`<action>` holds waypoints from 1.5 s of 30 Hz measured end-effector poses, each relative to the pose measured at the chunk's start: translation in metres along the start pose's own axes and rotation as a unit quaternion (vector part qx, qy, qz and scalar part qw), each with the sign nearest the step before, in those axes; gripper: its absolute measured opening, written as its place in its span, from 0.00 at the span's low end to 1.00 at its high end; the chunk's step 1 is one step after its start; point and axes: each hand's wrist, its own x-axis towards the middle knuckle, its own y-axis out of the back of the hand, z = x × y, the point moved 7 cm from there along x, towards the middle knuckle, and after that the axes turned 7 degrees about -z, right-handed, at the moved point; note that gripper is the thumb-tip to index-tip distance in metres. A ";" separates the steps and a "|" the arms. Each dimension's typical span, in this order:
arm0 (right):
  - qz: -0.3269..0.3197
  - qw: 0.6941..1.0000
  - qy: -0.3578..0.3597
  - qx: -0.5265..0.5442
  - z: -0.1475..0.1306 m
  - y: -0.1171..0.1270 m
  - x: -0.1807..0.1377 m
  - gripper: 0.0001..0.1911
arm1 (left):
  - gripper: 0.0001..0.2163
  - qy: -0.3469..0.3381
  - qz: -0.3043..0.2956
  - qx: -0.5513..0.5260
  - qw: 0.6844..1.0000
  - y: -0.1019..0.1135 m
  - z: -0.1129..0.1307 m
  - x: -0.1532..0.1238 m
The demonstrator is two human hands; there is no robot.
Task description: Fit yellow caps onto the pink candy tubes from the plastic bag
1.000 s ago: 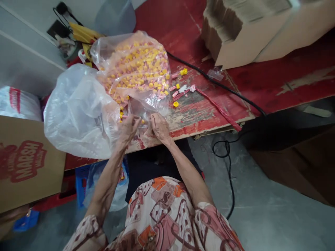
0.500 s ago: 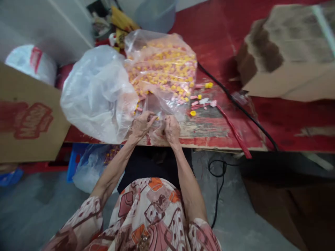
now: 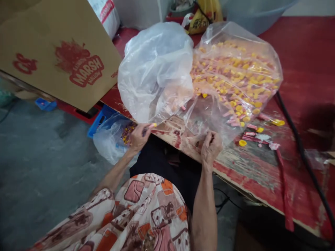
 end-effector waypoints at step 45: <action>0.071 0.976 0.152 -0.139 -0.054 -0.002 -0.013 0.30 | 0.09 -0.157 0.026 -0.017 0.987 -0.097 0.067 -0.003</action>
